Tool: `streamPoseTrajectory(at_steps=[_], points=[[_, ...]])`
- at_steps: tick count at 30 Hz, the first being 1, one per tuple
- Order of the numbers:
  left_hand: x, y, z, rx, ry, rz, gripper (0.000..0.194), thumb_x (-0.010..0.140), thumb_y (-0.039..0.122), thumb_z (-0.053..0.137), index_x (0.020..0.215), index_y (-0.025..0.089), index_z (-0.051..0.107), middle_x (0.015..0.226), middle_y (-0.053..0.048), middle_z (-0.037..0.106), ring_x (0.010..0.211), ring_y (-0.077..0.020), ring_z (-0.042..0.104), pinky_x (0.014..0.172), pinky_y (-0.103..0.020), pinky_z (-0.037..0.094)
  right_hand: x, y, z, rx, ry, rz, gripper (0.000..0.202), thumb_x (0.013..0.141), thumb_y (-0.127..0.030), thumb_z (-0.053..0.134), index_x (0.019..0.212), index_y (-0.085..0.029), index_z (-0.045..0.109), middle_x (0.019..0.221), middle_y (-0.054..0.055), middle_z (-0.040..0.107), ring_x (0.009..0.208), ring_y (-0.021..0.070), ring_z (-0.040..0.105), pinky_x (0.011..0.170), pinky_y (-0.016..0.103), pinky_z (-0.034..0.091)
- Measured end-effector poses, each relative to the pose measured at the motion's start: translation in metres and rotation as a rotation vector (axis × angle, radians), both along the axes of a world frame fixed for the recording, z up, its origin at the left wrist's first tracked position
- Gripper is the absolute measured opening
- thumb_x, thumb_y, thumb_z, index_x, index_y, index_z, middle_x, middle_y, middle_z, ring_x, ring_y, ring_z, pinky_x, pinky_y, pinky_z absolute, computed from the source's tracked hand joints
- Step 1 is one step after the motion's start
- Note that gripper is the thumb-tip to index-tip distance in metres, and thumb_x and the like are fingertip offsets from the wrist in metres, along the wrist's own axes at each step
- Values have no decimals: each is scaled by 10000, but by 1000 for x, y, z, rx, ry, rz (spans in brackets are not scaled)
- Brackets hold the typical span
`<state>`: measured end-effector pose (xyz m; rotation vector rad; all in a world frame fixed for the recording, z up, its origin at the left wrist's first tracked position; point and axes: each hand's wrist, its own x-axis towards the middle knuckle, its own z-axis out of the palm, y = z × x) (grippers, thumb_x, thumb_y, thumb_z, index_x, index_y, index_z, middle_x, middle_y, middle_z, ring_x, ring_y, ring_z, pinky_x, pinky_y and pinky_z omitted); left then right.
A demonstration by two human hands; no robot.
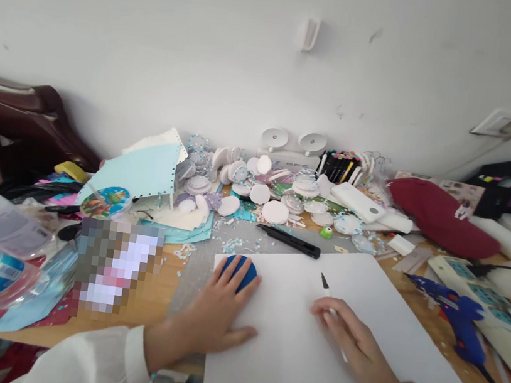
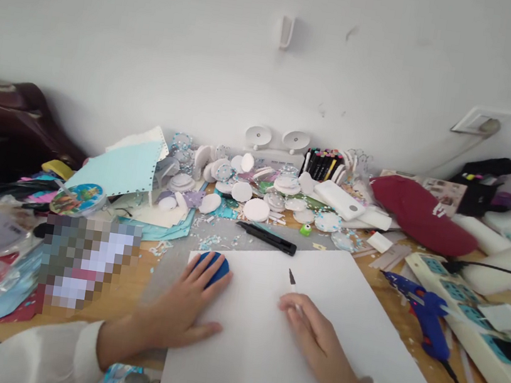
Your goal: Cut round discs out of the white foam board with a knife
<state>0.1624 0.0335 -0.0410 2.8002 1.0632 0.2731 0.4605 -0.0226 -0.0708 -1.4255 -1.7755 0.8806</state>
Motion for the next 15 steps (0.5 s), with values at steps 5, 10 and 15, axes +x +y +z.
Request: streamPoseTrajectory(at_steps=[5, 10, 15], points=[[0, -17, -14, 8, -1, 8, 741, 877, 480, 510, 1486, 135, 264, 1557, -214, 223, 1466, -368, 93, 1143, -616, 138, 4, -15, 4, 227, -375, 355, 558, 941, -269, 457, 1475, -325, 306, 1498, 74, 418, 1410, 294, 336, 1127, 547, 331], [0, -32, -13, 44, 53, 27, 748, 896, 487, 440, 1487, 76, 237, 1550, -242, 218, 1451, -388, 138, 1148, -566, 186, 8, -23, 5, 258, -402, 483, 595, 921, -165, 387, 1484, -317, 272, 1497, 52, 431, 1417, 272, 328, 1111, 550, 368], [9, -39, -15, 123, 144, 121, 733, 925, 517, 317, 1458, 15, 285, 1463, -301, 349, 1303, -460, 392, 1034, -579, 331, 11, -17, -1, 145, -327, 390, 467, 911, -184, 449, 1362, -306, 457, 1417, 77, 528, 1370, 272, 412, 1093, 536, 391]])
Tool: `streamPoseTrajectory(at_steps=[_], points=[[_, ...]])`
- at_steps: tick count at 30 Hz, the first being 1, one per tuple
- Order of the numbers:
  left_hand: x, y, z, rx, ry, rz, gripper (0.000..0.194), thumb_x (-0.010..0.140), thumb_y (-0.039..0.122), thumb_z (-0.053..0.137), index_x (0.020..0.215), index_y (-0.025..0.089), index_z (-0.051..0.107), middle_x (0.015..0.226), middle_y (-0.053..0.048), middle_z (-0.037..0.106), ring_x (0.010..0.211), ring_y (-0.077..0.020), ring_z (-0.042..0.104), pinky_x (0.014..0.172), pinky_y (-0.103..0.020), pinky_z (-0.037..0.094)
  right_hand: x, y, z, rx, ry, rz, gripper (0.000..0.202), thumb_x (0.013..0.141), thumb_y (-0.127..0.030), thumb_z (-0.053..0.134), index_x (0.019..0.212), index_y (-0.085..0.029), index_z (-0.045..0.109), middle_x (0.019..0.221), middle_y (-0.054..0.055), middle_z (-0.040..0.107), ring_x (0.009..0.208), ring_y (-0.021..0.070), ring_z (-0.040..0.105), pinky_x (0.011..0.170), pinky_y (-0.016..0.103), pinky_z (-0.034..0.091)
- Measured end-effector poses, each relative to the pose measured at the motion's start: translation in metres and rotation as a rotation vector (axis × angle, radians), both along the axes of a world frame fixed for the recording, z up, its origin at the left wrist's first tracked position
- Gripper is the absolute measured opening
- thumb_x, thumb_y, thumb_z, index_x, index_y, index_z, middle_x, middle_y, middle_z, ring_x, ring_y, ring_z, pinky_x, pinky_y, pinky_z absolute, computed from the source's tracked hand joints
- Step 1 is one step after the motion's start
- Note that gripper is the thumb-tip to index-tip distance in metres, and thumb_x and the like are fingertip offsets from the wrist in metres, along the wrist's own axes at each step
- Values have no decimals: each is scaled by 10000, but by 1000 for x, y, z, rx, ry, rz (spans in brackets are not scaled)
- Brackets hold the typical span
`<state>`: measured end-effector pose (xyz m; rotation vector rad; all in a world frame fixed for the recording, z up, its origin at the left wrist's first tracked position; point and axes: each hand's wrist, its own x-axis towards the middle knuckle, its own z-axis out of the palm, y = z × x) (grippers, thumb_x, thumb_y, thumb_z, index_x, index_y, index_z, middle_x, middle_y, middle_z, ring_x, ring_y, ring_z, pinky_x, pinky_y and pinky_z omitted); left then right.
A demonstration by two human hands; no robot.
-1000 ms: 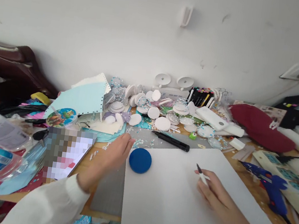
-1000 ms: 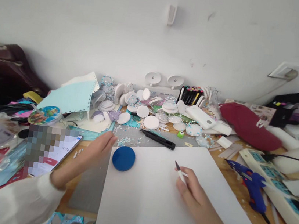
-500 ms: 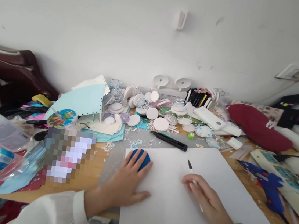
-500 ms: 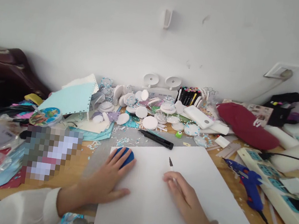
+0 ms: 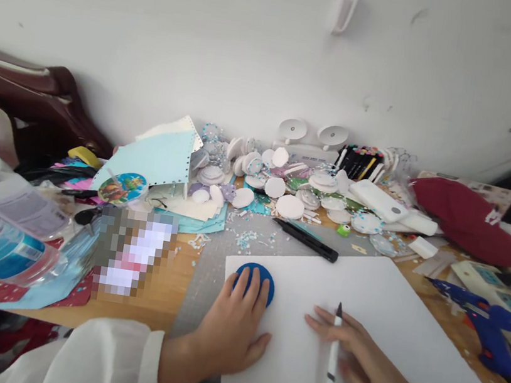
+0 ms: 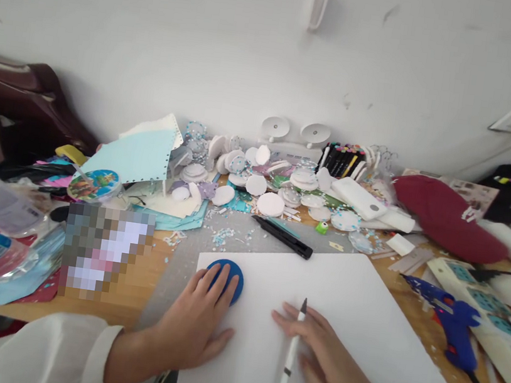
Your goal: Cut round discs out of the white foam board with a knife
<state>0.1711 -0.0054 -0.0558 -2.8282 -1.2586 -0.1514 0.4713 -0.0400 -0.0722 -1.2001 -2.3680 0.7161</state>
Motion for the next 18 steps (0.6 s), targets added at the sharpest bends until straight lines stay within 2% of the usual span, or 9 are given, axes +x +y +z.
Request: streamPoseTrajectory(at_steps=[2, 4, 6, 8, 9, 11, 13, 14, 18], points=[[3, 0, -1, 47, 29, -13, 733, 927, 502, 300, 1439, -22, 304, 1432, -327, 377, 1279, -477, 412, 1006, -594, 337, 1, 6, 0, -65, 119, -76, 348, 900, -248, 492, 1244, -266, 539, 1308, 110, 613, 1260, 281, 539, 1034, 490, 462], [4, -1, -2, 86, 45, -25, 745, 919, 501, 307, 1423, -47, 322, 1413, -345, 390, 1270, -488, 415, 994, -605, 324, -1, 16, 5, -124, 261, -179, 164, 894, -338, 516, 1023, -247, 561, 1120, 103, 698, 1068, 274, 653, 917, 431, 533], [5, -2, -3, 119, 43, -31, 759, 909, 511, 319, 1415, -55, 333, 1407, -348, 397, 1265, -493, 414, 990, -614, 305, -10, 33, 16, -175, 350, -299, 166, 917, -396, 484, 839, -251, 468, 945, 64, 720, 893, 246, 679, 817, 388, 536], [6, -3, -3, 158, 31, -27, 758, 906, 516, 322, 1410, -49, 348, 1406, -338, 406, 1264, -489, 414, 995, -615, 283, -28, 57, 30, -236, 376, -354, 174, 941, -408, 463, 864, -252, 449, 870, 28, 701, 820, 214, 655, 801, 364, 500], [7, -3, -4, 180, 23, -17, 753, 903, 518, 327, 1404, -44, 363, 1401, -330, 419, 1262, -483, 417, 1000, -611, 272, -41, 72, 37, -272, 428, -359, 151, 950, -403, 456, 936, -252, 461, 834, 17, 687, 827, 206, 642, 827, 367, 480], [8, -2, -6, 226, 8, 1, 753, 889, 535, 353, 1382, -32, 404, 1385, -313, 452, 1253, -467, 432, 1009, -599, 256, -71, 104, 46, -343, 692, -311, 216, 961, -437, 412, 1075, -256, 440, 711, -19, 634, 681, 183, 597, 703, 343, 474], [9, 0, -10, 275, -3, 14, 779, 861, 574, 390, 1356, -26, 442, 1369, -302, 478, 1244, -459, 439, 1011, -591, 249, -104, 135, 47, -442, 941, -215, 273, 920, -484, 470, 1031, -236, 486, 650, -38, 577, 583, 148, 524, 588, 289, 427], [9, 1, -14, 299, -6, 18, 796, 847, 596, 403, 1346, -23, 456, 1361, -297, 489, 1241, -457, 439, 1009, -590, 251, -119, 148, 44, -507, 1034, -172, 277, 892, -481, 518, 972, -216, 526, 668, -29, 574, 588, 134, 510, 587, 277, 412], [11, 3, -30, 399, -34, 40, 759, 836, 634, 416, 1297, 39, 520, 1319, -224, 553, 1223, -409, 467, 997, -546, 320, -159, 176, 21, -583, 1094, -153, 296, 863, -476, 548, 808, -187, 582, 545, -44, 492, 517, 111, 455, 527, 252, 360]])
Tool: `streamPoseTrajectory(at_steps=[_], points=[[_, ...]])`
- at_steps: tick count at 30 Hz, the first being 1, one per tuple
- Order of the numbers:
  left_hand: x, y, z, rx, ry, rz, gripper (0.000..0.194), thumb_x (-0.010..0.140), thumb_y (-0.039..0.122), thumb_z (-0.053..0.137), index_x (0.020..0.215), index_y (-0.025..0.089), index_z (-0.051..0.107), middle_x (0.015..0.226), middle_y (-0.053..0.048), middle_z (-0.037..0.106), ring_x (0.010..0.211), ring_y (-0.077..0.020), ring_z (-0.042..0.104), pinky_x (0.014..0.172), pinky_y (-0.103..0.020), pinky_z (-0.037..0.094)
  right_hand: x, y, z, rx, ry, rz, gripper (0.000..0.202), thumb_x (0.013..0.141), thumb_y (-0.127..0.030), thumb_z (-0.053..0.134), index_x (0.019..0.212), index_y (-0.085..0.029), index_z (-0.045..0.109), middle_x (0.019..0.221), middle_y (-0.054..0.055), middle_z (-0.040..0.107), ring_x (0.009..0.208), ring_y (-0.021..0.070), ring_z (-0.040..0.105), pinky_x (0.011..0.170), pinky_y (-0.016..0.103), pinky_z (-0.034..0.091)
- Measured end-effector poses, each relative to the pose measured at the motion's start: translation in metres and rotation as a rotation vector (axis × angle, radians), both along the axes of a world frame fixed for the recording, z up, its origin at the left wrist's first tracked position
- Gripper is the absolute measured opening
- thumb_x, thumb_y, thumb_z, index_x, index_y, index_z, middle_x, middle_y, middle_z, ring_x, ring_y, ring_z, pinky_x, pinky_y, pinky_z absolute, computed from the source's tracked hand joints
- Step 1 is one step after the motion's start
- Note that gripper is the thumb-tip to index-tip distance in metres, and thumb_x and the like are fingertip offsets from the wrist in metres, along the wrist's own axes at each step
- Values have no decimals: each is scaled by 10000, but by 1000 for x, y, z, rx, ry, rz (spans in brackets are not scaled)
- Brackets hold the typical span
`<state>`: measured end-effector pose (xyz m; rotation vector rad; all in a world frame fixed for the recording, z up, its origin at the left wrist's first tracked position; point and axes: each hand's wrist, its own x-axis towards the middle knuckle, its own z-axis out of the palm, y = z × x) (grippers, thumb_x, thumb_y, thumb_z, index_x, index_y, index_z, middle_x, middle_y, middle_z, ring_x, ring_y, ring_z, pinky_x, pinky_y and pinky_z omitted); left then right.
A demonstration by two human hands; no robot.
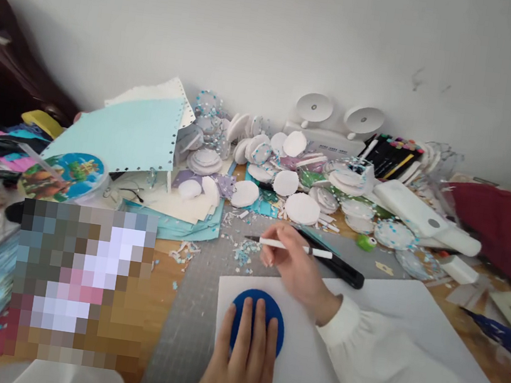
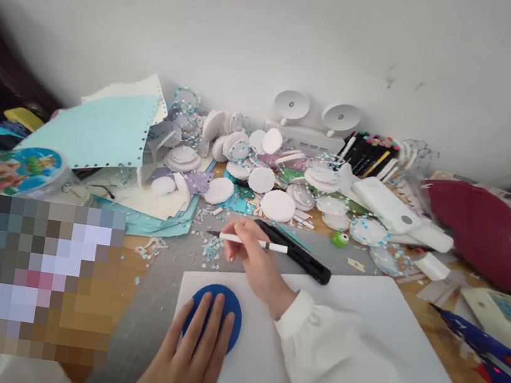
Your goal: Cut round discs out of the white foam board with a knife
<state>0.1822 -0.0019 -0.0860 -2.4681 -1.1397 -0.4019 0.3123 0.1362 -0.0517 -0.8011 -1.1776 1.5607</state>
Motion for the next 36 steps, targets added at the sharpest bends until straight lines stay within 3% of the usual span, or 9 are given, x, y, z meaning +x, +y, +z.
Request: streamPoseTrajectory(at_steps=[5, 9, 13, 19, 25, 31, 36], points=[[11, 3, -21, 150, -156, 86, 435, 776, 390, 674, 1153, 178, 624, 1196, -95, 647, 1161, -356, 554, 1057, -531, 363, -5, 1, -15, -112, 79, -31, 292, 864, -455, 569, 731, -195, 576, 469, -71, 415, 438, 83, 373, 488, 233, 333], [18, 3, -31, 242, -142, 108, 421, 789, 452, 675, 1087, 157, 636, 1100, -107, 695, 1153, -339, 584, 1121, -543, 315, -3, 1, -14, -209, 116, -24, 284, 855, -426, 607, 704, -186, 612, 449, -65, 421, 432, 73, 375, 483, 223, 326], [24, 1, -35, 240, -222, 145, 454, 781, 449, 701, 1128, 181, 582, 1080, -102, 707, 1125, -332, 618, 1084, -556, 376, -3, 1, -14, -206, 75, -11, 286, 854, -416, 629, 708, -171, 656, 459, -58, 449, 437, 59, 398, 490, 214, 330], [29, 2, -31, 215, -266, 188, 383, 756, 373, 737, 1025, 141, 594, 1091, -132, 692, 1132, -384, 609, 1052, -597, 400, -1, -2, -15, -99, -50, 5, 239, 893, -385, 594, 761, -192, 644, 505, -56, 512, 475, 68, 464, 492, 202, 363], [14, 8, -13, 192, -154, 61, 314, 804, 358, 686, 1014, 139, 600, 1002, -103, 736, 1009, -296, 684, 1110, -529, 358, -5, -13, -11, 39, -371, 196, 183, 936, -389, 528, 923, -231, 619, 715, -11, 697, 683, 123, 662, 661, 247, 515], [7, 11, -1, 150, -104, -5, 291, 805, 335, 657, 1008, 129, 627, 929, -117, 754, 929, -275, 708, 1165, -554, 230, -3, -11, -9, 192, -585, 276, 169, 962, -360, 489, 949, -236, 603, 777, -29, 712, 735, 102, 665, 702, 219, 490], [7, 6, -7, 128, -138, 9, 348, 809, 336, 658, 1065, 104, 626, 979, -148, 743, 970, -307, 701, 1153, -575, 242, -2, -11, -9, 298, -653, 295, 167, 975, -337, 467, 963, -230, 595, 773, -44, 696, 712, 83, 635, 688, 206, 458]])
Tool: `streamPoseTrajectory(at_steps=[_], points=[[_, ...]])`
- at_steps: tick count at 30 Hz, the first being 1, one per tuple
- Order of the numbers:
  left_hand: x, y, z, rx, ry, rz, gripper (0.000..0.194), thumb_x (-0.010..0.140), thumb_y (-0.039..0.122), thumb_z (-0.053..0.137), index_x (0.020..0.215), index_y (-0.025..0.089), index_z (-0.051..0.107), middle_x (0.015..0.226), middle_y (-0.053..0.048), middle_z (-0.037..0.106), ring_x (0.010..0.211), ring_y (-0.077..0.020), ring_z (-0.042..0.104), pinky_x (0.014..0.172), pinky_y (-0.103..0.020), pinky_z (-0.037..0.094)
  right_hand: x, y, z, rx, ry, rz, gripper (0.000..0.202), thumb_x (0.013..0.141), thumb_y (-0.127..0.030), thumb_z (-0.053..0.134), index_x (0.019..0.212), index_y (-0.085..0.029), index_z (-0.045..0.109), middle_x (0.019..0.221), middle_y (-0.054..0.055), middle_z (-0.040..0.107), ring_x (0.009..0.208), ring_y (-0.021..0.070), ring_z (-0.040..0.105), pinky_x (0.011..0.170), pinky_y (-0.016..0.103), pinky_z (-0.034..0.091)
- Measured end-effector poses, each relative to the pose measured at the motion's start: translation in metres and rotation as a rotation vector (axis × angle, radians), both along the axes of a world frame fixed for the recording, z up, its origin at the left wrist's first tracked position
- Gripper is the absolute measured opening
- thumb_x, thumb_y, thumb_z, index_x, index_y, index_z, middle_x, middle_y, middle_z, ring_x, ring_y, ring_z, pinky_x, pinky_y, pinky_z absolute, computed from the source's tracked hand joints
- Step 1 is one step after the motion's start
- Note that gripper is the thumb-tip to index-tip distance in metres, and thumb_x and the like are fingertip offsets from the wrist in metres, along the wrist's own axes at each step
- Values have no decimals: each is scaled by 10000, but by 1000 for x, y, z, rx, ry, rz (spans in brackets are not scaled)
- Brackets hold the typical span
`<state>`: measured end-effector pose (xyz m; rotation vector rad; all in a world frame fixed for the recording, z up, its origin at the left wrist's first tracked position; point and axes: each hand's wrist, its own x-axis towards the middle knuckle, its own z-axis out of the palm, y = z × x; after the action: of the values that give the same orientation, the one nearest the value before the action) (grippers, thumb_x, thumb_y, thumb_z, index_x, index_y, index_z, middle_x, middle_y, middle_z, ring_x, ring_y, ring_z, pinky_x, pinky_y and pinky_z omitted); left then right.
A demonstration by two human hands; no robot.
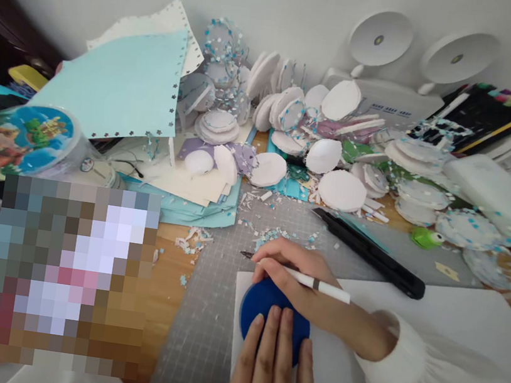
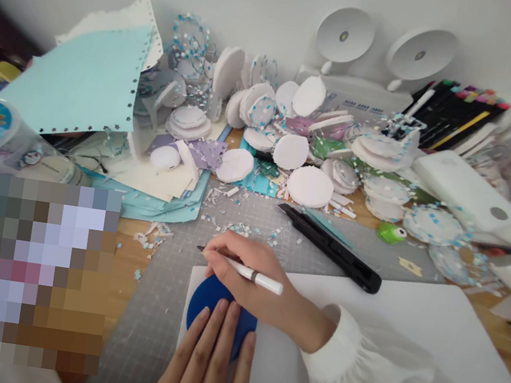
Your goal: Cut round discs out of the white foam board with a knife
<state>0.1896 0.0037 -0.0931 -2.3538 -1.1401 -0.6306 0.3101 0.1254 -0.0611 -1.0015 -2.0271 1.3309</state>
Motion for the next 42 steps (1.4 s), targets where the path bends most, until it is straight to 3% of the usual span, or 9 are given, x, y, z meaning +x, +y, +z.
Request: streamPoseTrajectory(at_steps=[7, 15, 24, 42], points=[[0, -4, -10, 19, 23, 30, 406, 846, 364, 651, 1125, 83, 562, 1138, -190, 682, 1099, -317, 645, 1123, -558, 325, -1, -1, 0, -74, 30, -27, 146, 957, -328, 500, 953, -227, 606, 791, -26, 688, 736, 99, 640, 688, 215, 471], [-3, 3, 8, -45, 60, -26, 247, 862, 283, 609, 1044, 117, 597, 980, -103, 749, 962, -270, 708, 1172, -591, 174, 4, 10, -7, -270, 449, -227, 83, 910, -322, 571, 917, -240, 581, 602, -60, 543, 566, 98, 494, 545, 221, 385], [-3, 4, 12, -69, 49, -31, 237, 871, 265, 575, 1055, 117, 598, 972, -100, 747, 958, -269, 709, 1174, -575, 165, -2, 7, 0, -207, 241, -214, 342, 907, -437, 541, 715, -180, 658, 578, -13, 541, 500, 94, 481, 495, 239, 398], [-4, 2, 9, -60, 95, -41, 303, 859, 304, 614, 1088, 107, 602, 982, -115, 745, 991, -290, 695, 1161, -592, 193, 2, 4, -4, -138, 61, -114, 388, 958, -487, 428, 798, -192, 622, 603, -22, 496, 532, 103, 467, 506, 241, 366]])
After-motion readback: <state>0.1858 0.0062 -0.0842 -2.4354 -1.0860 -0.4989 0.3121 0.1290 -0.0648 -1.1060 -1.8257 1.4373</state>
